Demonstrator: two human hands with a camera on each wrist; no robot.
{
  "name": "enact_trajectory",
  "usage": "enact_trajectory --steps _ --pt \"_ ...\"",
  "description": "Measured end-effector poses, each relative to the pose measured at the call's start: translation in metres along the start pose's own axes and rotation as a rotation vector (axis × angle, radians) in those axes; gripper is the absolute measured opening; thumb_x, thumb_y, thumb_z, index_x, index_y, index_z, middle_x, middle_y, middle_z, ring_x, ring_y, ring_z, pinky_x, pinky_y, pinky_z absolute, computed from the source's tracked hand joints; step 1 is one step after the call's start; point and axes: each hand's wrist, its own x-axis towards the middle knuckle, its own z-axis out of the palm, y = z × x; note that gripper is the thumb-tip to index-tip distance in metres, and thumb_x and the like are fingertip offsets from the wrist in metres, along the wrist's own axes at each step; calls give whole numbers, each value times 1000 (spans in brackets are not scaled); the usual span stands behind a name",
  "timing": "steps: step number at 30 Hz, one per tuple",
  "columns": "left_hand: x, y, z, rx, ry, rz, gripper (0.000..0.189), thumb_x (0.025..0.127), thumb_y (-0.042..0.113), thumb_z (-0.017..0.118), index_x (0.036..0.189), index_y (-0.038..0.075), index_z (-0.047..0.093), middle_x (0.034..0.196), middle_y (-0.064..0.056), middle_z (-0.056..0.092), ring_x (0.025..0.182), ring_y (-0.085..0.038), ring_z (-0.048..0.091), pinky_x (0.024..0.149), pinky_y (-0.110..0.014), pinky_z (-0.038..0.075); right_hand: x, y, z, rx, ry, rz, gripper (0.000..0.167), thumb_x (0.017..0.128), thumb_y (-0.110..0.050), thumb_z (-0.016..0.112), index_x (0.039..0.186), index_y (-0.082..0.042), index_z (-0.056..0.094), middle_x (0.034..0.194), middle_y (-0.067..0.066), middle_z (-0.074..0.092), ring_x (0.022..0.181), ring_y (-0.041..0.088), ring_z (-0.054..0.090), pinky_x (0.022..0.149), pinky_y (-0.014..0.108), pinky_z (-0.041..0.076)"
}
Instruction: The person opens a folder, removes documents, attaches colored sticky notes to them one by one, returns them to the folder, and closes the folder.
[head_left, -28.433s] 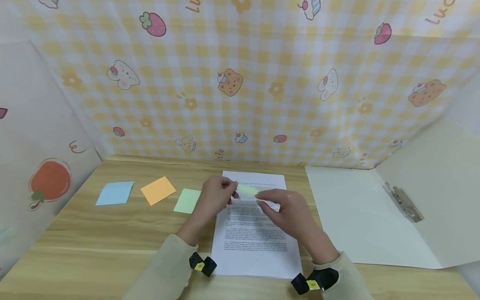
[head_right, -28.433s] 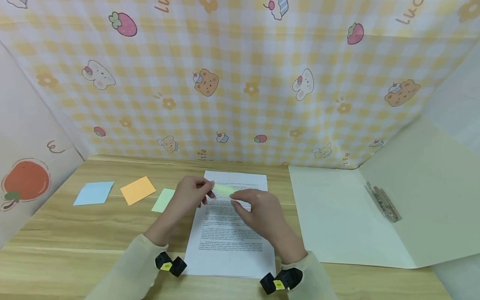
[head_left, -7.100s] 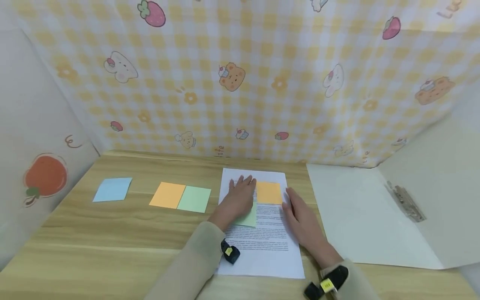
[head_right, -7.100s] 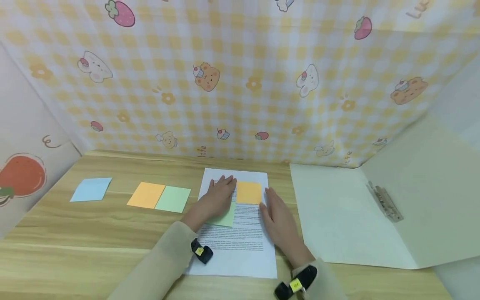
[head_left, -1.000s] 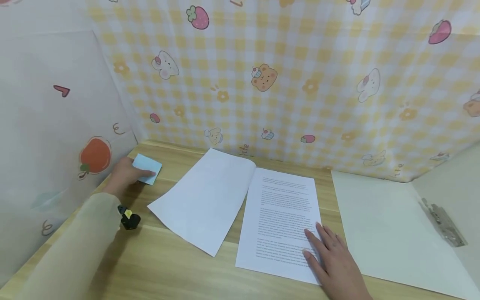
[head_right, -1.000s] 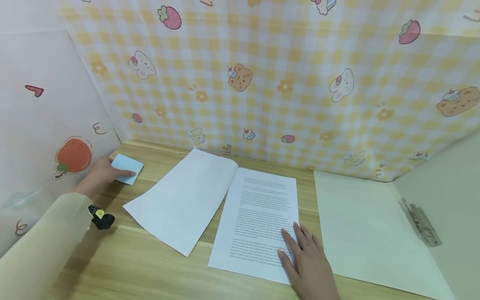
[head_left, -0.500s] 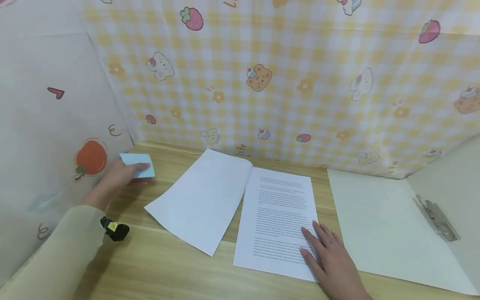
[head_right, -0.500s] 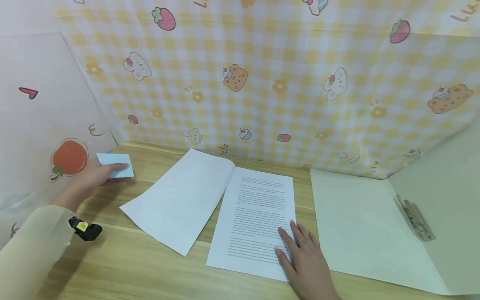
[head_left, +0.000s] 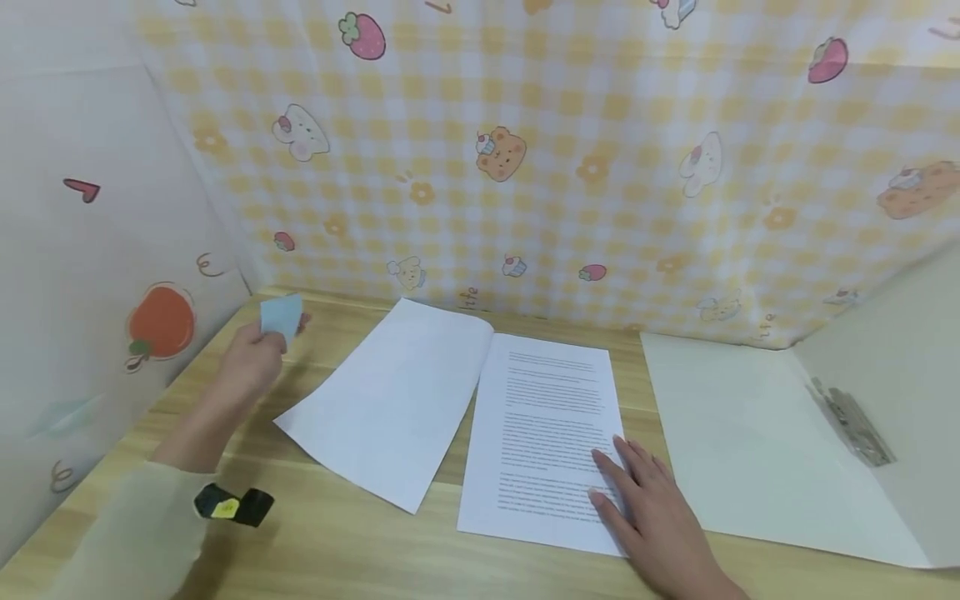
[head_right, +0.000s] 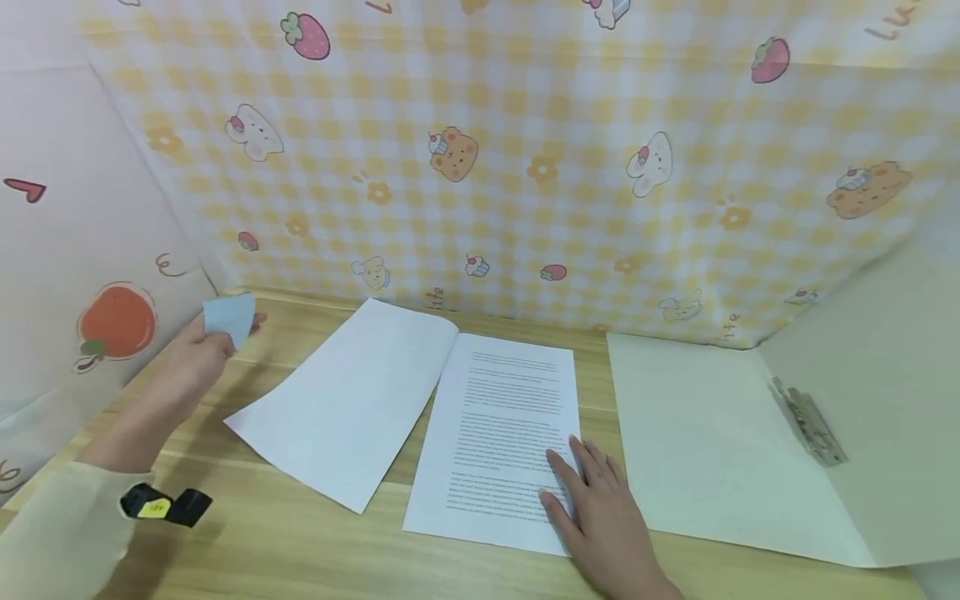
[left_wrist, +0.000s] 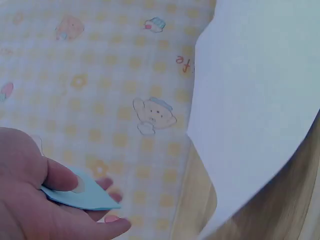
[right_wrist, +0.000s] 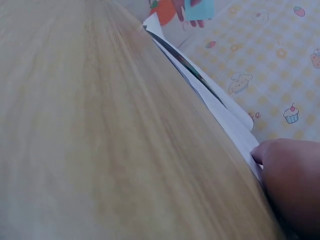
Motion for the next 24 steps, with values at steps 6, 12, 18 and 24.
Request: enact_trajectory --steps 6,12,18,24 --pt "-12 18 36 -394 -48 76 64 99 6 23 160 24 22 114 9 59 99 -2 65 88 -19 52 4 -3 -8 32 64 -40 50 91 -40 74 134 -17 65 148 16 54 134 39 50 104 58 45" --pt "-27 40 83 -542 -224 132 41 110 47 23 142 25 38 113 1 62 101 -15 70 91 -29 57 8 -14 -32 38 101 -95 48 89 -35 76 131 -12 66 144 15 58 130 40 57 99 59 51" --pt "-37 56 130 -543 -422 102 43 109 34 18 142 12 34 133 -17 57 103 -17 71 88 -30 56 19 -39 -64 68 189 -199 45 88 -29 78 130 -18 66 139 3 64 122 27 66 92 49 57" --pt "-39 70 160 -611 -540 70 52 105 22 18 152 10 38 150 -20 52 110 -20 72 90 -30 58 32 -75 -94 125 313 -370 47 87 -26 79 131 -20 66 134 -1 68 119 22 68 91 43 59"
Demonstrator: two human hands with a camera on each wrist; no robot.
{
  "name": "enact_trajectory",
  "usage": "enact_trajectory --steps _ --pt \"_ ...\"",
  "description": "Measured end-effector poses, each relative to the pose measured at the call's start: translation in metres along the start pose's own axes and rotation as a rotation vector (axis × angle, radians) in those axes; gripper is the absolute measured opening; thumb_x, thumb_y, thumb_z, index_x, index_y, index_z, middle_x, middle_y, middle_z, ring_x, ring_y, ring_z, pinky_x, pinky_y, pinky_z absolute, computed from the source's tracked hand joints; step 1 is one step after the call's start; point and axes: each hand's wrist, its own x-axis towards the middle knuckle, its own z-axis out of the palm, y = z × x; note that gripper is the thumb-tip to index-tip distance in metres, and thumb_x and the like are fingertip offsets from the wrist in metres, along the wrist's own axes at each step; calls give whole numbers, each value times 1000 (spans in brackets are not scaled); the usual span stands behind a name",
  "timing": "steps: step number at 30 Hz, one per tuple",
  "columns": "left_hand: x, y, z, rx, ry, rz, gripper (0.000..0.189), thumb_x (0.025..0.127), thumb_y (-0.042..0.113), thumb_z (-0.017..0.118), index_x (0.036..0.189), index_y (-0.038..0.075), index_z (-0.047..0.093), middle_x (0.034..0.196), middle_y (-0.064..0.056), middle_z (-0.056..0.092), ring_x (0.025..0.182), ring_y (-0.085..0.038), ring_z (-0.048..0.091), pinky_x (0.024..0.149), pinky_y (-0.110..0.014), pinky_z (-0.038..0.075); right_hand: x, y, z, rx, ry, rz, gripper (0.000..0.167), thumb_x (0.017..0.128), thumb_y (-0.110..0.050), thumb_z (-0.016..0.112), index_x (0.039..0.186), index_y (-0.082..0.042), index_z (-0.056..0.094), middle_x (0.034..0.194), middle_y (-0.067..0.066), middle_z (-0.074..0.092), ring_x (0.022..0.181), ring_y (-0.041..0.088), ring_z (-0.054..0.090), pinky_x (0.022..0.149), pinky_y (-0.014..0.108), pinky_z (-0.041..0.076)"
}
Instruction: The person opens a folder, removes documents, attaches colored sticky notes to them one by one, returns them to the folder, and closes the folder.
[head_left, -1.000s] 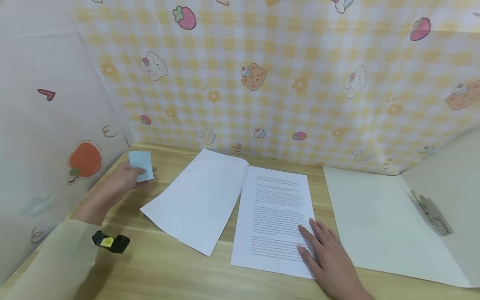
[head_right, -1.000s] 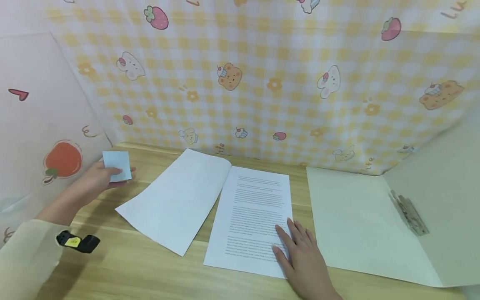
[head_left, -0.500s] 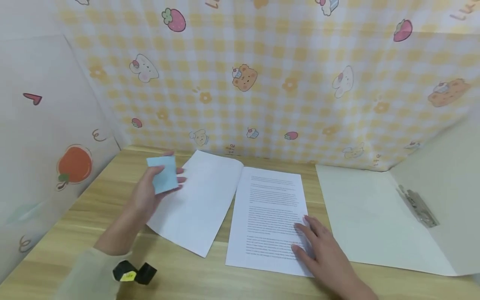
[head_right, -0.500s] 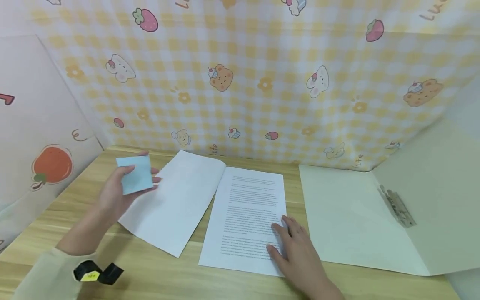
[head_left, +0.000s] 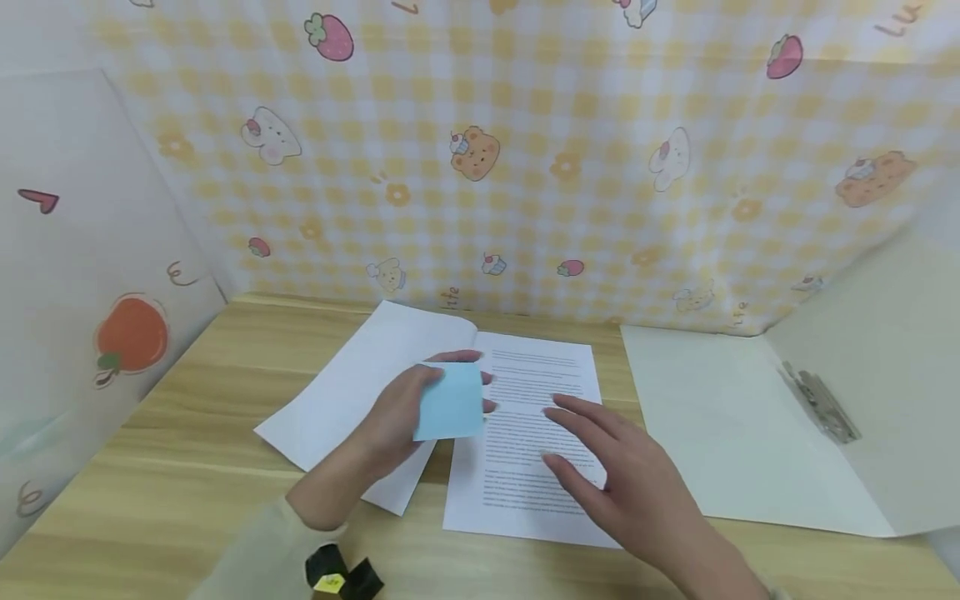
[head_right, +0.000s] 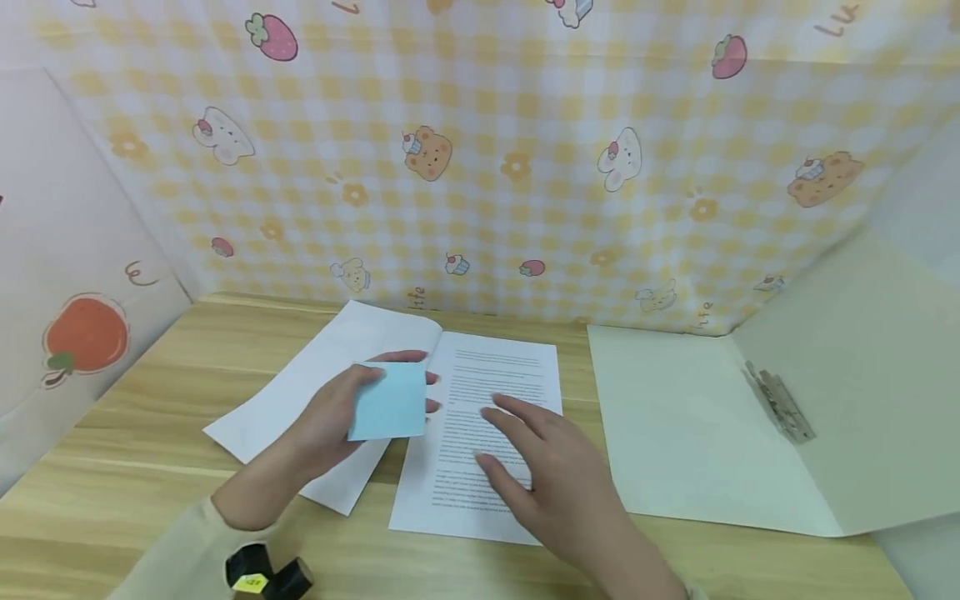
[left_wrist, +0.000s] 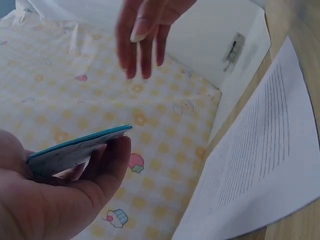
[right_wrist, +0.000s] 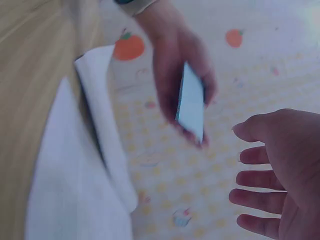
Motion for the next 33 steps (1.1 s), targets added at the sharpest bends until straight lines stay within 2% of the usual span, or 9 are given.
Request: enact_trajectory --steps 4,8,13,18,23,28,33 --pt "8 2 13 -6 -40 33 52 106 24 21 154 14 39 149 -14 57 111 -16 72 91 -29 58 22 -16 -4 32 17 -102 48 89 -29 78 133 -17 65 134 1 68 118 22 69 91 43 59" --pt "14 4 24 -2 -65 86 48 109 24 24 152 13 42 147 -14 59 108 -12 71 93 -30 58 38 -25 -2 38 14 -152 48 85 -27 81 129 -15 68 130 1 70 118 21 69 93 41 59" --pt "16 4 32 -37 -146 116 48 110 23 24 153 8 39 148 -22 54 115 -15 69 98 -36 57 45 -27 0 46 19 -157 46 77 -24 88 120 -13 73 122 0 73 121 25 68 97 42 58" --pt "17 7 35 -31 -191 123 48 110 19 25 154 6 38 146 -27 53 109 -11 70 94 -31 58 45 -23 2 10 34 -207 45 73 -27 90 113 -13 76 117 1 74 117 27 69 98 43 57" --pt "15 8 40 -61 -165 109 47 110 21 29 152 6 42 144 -20 56 109 -12 70 94 -30 59 46 -23 6 -4 74 -269 42 72 -25 91 110 -14 78 114 1 75 109 22 70 96 41 55" --pt "15 8 48 -130 -152 82 56 111 41 25 150 6 44 138 -14 59 108 -14 68 92 -33 60 47 -21 7 4 98 -291 45 67 -26 93 108 -13 78 113 1 75 107 21 69 94 41 54" --pt "13 5 51 -112 -144 59 70 108 56 14 150 7 42 137 -12 56 109 -11 64 96 -34 58 48 -19 9 5 119 -311 48 64 -26 95 106 -14 78 111 0 74 104 19 69 92 42 54"
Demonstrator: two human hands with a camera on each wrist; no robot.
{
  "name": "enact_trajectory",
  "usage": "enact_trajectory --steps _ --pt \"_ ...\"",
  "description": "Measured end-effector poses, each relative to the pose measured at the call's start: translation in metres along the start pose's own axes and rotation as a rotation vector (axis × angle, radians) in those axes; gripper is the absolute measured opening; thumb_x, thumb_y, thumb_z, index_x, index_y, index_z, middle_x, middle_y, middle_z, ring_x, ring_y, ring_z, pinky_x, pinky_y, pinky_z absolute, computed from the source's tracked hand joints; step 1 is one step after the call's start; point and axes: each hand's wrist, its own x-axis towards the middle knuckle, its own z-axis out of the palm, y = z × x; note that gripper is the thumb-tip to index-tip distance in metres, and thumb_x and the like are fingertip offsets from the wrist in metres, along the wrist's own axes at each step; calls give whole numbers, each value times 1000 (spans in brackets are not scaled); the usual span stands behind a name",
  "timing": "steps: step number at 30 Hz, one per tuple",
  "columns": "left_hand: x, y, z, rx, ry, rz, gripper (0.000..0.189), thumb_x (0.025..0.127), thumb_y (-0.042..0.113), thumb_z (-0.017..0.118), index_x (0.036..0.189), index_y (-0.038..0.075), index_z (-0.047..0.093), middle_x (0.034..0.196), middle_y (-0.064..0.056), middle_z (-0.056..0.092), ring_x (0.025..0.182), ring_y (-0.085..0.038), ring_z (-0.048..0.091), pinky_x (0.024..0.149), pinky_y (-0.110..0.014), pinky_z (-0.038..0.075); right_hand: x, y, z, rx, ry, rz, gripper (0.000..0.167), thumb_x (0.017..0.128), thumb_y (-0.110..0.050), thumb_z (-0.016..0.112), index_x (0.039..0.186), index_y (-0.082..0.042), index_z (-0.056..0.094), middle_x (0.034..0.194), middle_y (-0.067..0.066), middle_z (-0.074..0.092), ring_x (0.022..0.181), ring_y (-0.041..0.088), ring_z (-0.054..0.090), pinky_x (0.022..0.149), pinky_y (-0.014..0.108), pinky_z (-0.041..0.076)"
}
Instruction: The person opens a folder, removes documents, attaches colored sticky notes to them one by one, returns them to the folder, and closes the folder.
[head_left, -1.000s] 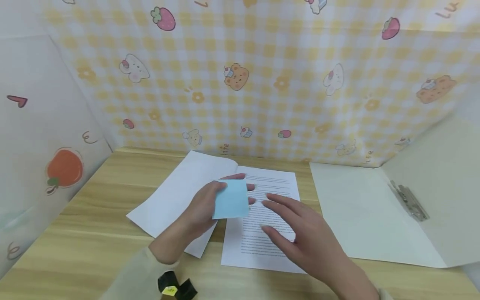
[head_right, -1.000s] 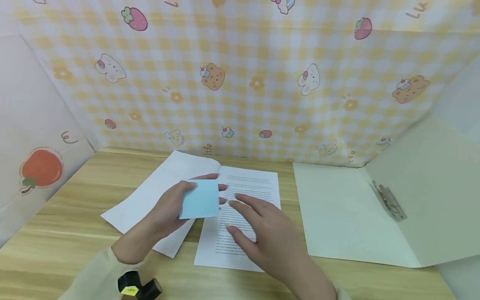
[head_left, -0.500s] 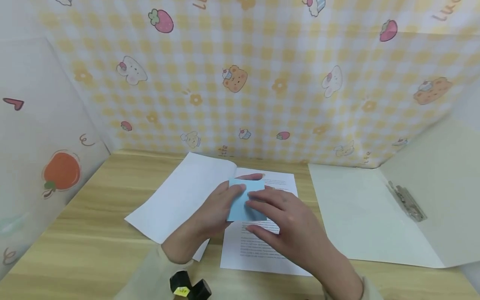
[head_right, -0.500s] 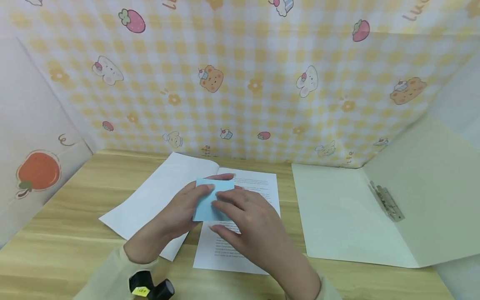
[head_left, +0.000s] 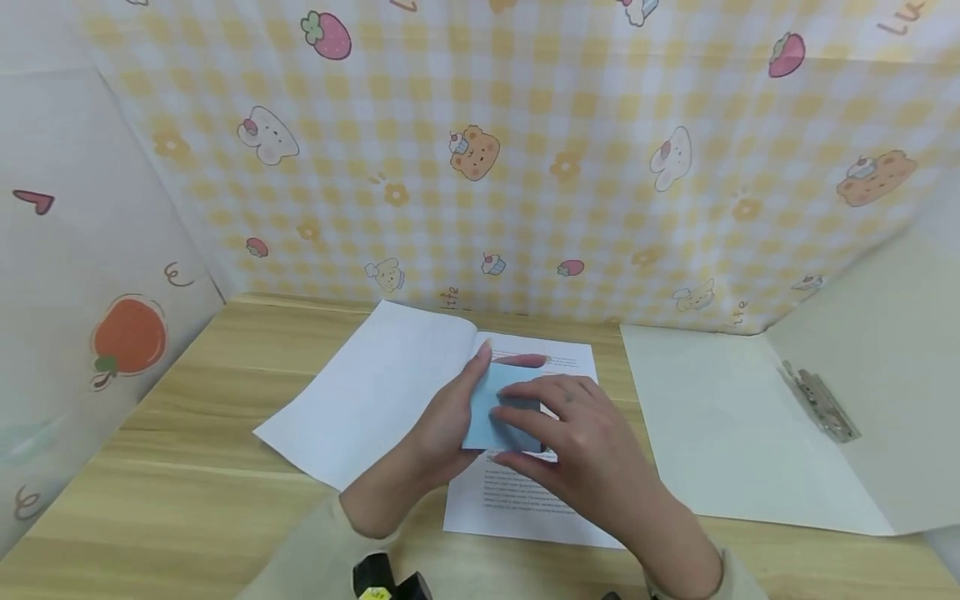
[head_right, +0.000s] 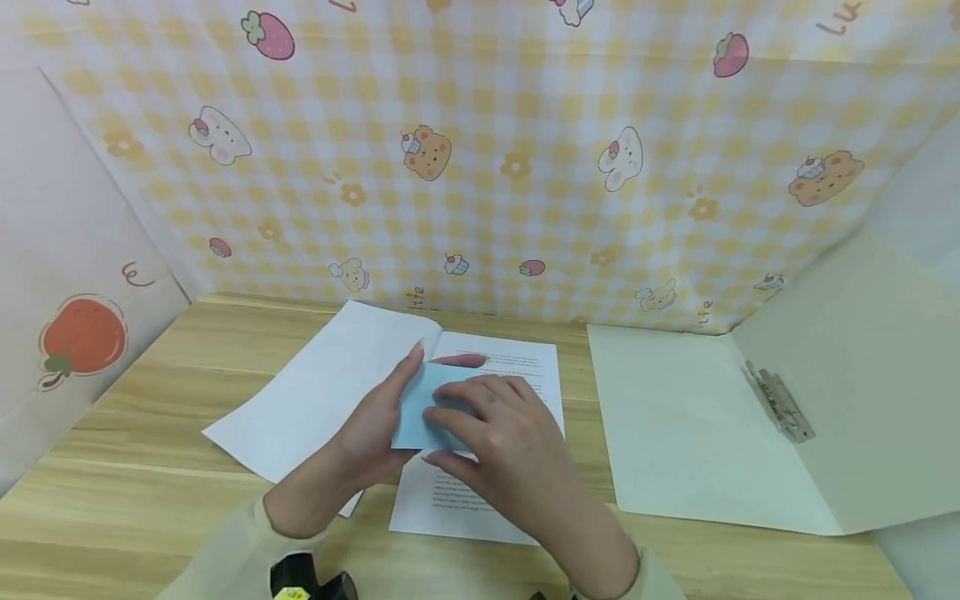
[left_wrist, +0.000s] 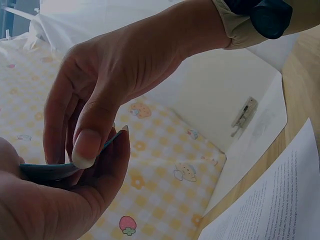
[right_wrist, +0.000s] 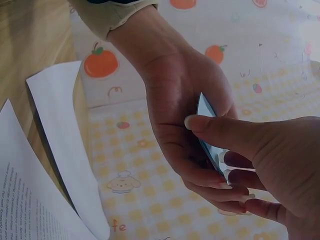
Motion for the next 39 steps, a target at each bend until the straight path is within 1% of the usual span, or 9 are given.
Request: enact_trajectory --steps 9,16,21,24,28,30,33,36,39 --pt "0 -3 0 50 9 -17 81 105 61 3 152 8 41 146 -14 47 117 -13 59 105 -43 53 -2 5 0 41 -9 13 41 68 -23 93 105 -16 78 111 -1 74 103 18 69 92 42 56" --pt "1 -3 -2 37 21 -22 87 102 66 1 152 7 40 149 -19 45 112 -12 59 95 -26 56 -4 8 -3 72 -28 -23 24 75 -13 87 98 -16 79 107 -5 75 99 15 70 87 34 57" --pt "1 -5 -3 69 13 -31 89 101 68 1 154 7 39 150 -20 46 120 -13 59 105 -32 52 -4 12 -4 77 -2 -23 23 75 -5 85 96 -11 77 95 -5 77 88 14 73 81 32 59" --pt "2 -5 -3 88 8 -31 88 102 68 3 153 8 42 148 -22 50 119 -16 63 104 -39 54 -4 14 -6 105 3 38 21 77 -4 83 95 -13 76 88 -6 77 81 11 74 75 26 60" --pt "1 -4 -3 126 -6 -31 84 103 65 5 154 10 41 150 -23 49 123 -24 64 103 -46 54 -4 16 -9 198 11 127 20 78 -1 82 91 -15 76 83 -7 76 73 5 70 66 15 55" --pt "0 -4 -3 153 -12 -36 82 103 64 4 156 10 38 152 -21 47 128 -26 61 106 -47 51 -5 17 -11 252 10 172 20 78 0 82 90 -15 76 81 -7 75 71 3 68 62 11 53" --pt "-2 -4 -4 166 -34 -42 79 104 61 4 156 11 35 154 -20 44 128 -26 60 107 -46 51 -6 18 -12 322 9 258 17 81 0 81 89 -14 77 80 -5 76 68 1 67 59 10 53" --pt "-2 -3 -5 158 -96 -26 68 105 49 17 157 7 32 149 -26 45 117 -20 64 102 -41 55 -6 19 -13 346 18 353 11 84 -1 79 90 -11 78 81 -2 78 67 1 71 61 12 56" --pt "-2 -4 -6 161 -182 -4 63 100 30 34 157 5 28 143 -33 47 109 -15 66 99 -34 55 -7 21 -14 326 37 408 10 85 -1 78 91 -9 77 82 1 79 68 4 74 64 14 57"
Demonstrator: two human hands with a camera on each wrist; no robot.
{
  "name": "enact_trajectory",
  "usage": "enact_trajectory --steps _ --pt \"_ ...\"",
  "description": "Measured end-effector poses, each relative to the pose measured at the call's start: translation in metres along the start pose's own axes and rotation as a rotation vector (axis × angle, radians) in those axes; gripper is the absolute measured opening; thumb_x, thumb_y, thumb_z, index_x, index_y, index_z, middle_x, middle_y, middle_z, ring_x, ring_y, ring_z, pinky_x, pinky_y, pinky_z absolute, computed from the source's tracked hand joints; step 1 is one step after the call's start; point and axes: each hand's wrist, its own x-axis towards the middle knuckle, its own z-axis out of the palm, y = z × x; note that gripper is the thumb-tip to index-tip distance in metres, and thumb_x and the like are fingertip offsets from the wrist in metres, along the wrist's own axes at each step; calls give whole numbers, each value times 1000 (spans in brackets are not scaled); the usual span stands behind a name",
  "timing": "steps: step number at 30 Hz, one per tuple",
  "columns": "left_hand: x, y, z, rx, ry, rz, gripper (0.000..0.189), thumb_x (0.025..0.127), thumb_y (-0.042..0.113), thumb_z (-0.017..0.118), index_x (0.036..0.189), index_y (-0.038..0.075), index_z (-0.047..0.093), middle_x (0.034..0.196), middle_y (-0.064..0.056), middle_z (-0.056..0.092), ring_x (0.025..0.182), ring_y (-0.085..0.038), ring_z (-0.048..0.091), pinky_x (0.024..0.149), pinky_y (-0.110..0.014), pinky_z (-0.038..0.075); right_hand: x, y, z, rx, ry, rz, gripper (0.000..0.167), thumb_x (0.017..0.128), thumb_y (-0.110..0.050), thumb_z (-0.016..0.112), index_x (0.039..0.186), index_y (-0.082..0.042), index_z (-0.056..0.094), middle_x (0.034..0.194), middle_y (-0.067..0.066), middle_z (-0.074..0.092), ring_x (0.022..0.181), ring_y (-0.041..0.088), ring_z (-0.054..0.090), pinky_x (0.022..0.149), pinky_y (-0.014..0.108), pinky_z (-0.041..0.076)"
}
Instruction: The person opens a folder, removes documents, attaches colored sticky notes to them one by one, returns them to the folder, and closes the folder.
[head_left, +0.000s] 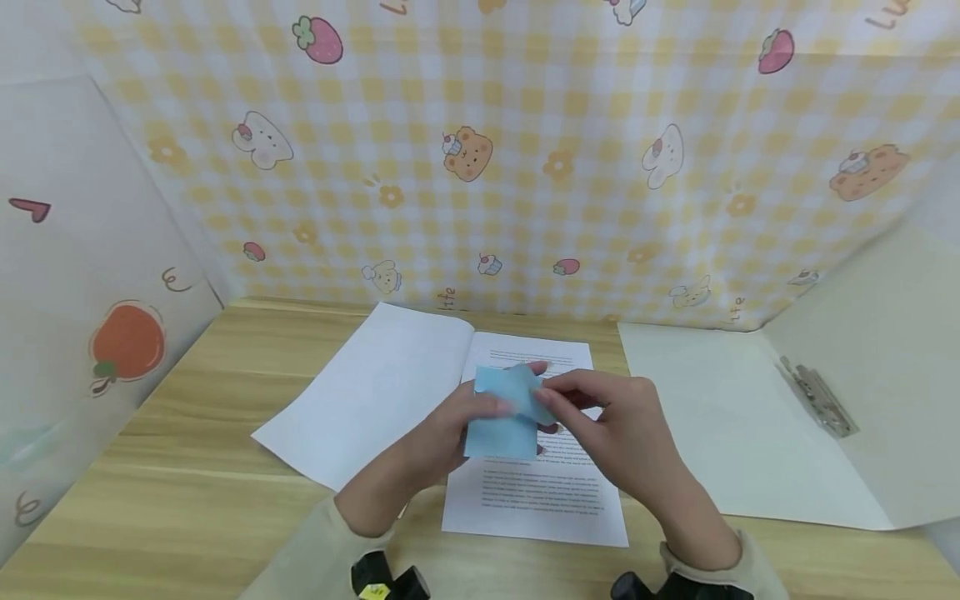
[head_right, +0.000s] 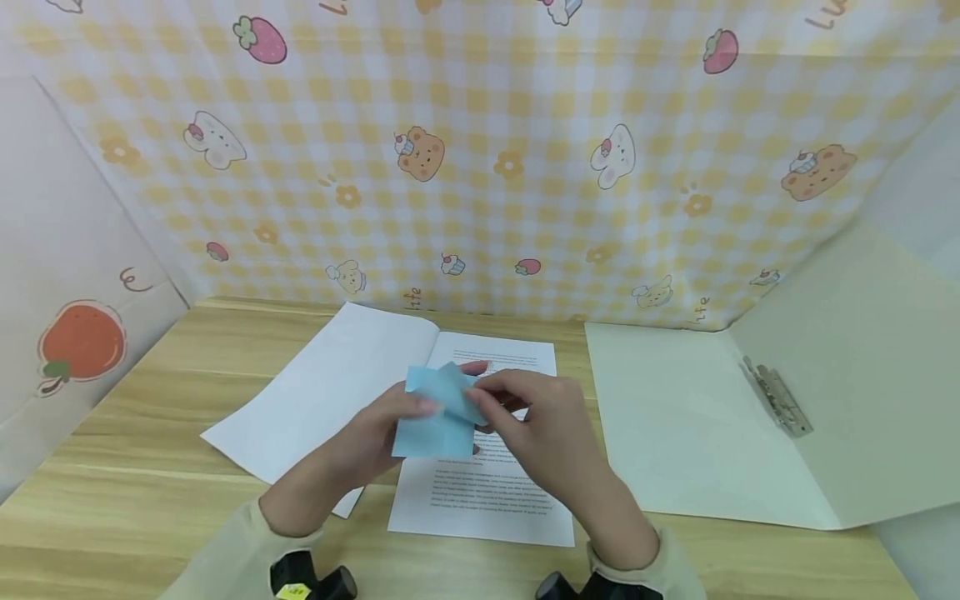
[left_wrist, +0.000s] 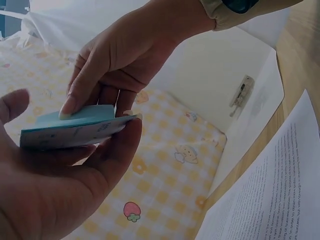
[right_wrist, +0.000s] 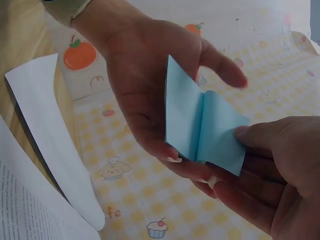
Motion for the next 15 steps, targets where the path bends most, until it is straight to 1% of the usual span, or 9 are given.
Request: enact_trajectory --steps 1,2,4,6,8,9,11,13,15 --pt "0 0 0 14 -19 4 63 98 24 38 157 4 28 140 -35 50 107 -15 67 99 -33 55 0 1 0 -15 8 5 10 85 -1 78 91 -8 76 83 1 79 69 5 75 65 13 57" --pt "0 -1 0 36 -19 2 62 96 20 41 156 4 31 137 -35 54 107 -16 68 99 -32 54 0 1 -1 -30 15 10 9 85 -1 78 91 -8 76 84 1 79 70 6 75 65 13 57" --pt "1 -2 0 103 18 -12 57 97 17 43 153 5 36 136 -30 60 110 -19 70 101 -34 54 0 2 -1 -42 20 13 9 86 0 77 92 -7 75 84 2 79 70 6 75 65 13 57" --pt "1 -4 0 178 94 -29 49 101 16 43 148 5 45 132 -24 65 112 -23 70 103 -38 54 1 3 -1 -50 21 11 9 87 1 76 92 -7 75 84 2 79 70 6 75 65 13 57" --pt "1 -5 1 244 184 -41 42 103 17 44 142 5 52 130 -19 68 114 -25 69 102 -42 55 1 4 -1 -47 23 10 10 87 2 75 93 -6 74 83 2 79 68 6 74 64 13 57" --pt "2 -6 1 262 217 -43 40 104 18 44 141 4 53 130 -18 68 114 -27 70 101 -44 56 1 4 -1 -45 25 7 10 87 2 75 93 -6 74 83 2 78 68 5 74 64 13 57" --pt "2 -7 2 295 263 -39 38 104 17 46 138 2 56 127 -18 70 111 -28 71 98 -45 57 1 4 -1 -45 28 5 11 87 2 75 94 -6 74 83 2 78 68 5 74 65 13 57" --pt "2 -8 2 320 280 -35 37 105 16 46 137 2 57 126 -18 70 109 -28 72 93 -44 60 1 5 -1 -29 19 4 13 86 1 77 95 -7 75 85 2 79 69 5 74 65 14 58" --pt "2 -8 3 333 276 -31 36 105 16 45 137 2 58 125 -18 71 108 -28 73 90 -43 61 1 5 -1 -22 9 -2 14 85 0 78 96 -9 76 86 1 79 70 4 74 65 15 58"
